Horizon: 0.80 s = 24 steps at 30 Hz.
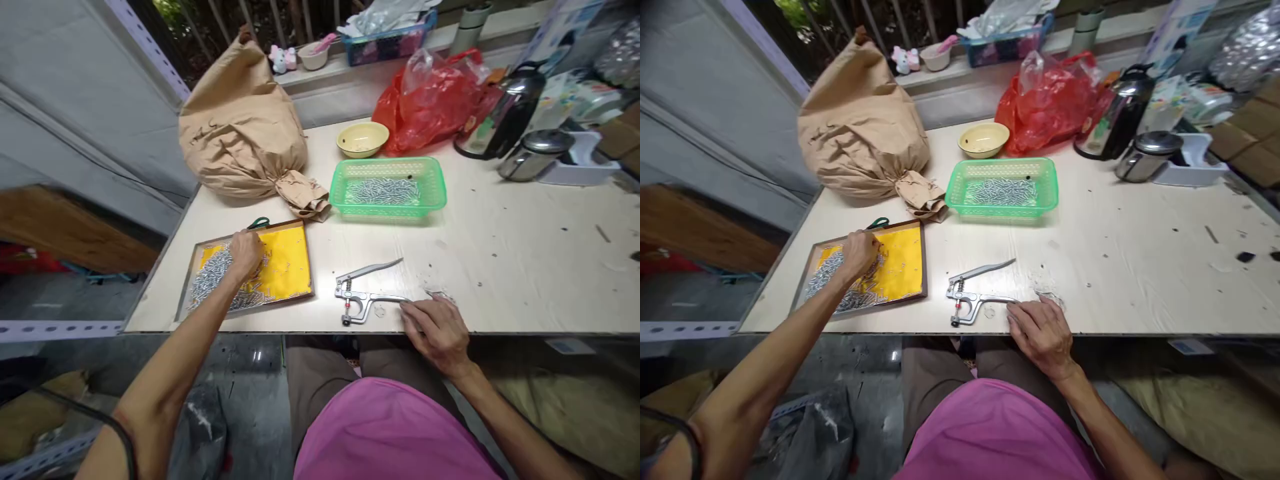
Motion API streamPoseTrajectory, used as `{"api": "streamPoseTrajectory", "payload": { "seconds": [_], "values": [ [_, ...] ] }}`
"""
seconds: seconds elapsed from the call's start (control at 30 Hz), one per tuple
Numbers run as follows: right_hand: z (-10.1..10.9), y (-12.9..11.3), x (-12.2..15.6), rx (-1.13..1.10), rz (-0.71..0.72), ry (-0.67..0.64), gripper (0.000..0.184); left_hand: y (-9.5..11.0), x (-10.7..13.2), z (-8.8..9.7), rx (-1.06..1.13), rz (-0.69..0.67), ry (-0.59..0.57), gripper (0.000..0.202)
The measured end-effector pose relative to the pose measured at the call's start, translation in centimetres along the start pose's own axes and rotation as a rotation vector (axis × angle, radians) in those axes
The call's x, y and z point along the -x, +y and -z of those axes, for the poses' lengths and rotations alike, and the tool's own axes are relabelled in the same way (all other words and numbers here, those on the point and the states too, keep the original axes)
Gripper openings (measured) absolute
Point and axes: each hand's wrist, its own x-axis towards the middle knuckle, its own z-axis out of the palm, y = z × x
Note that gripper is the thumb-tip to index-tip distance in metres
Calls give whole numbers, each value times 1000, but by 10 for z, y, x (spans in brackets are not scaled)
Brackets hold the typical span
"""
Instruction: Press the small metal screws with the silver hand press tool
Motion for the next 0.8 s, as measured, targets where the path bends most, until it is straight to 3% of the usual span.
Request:
{"api": "streamPoseTrajectory", "payload": {
  "seconds": [0.1,0.2,0.37,0.47,0.6,0.8],
  "values": [
    [2,-1,-5,-55,-40,34,31,8,16,5,15,-129,110,21],
    [11,-4,-18,-130,-93,-40,28,22,50,4,178,-219,95,20],
    [21,-16,-61,-150,32,-302,23,53,125,-14,702,-228,-196,19],
    [16,-17,-77,-77,40,-435,22,61,159,-29,836,-279,-293,19],
    [4,-5,-74,-37,72,-555,17,58,177,-45,875,-271,-253,20],
    [10,4,-71,-70,81,-519,18,55,179,-49,994,-160,-264,25]
  ]
}}
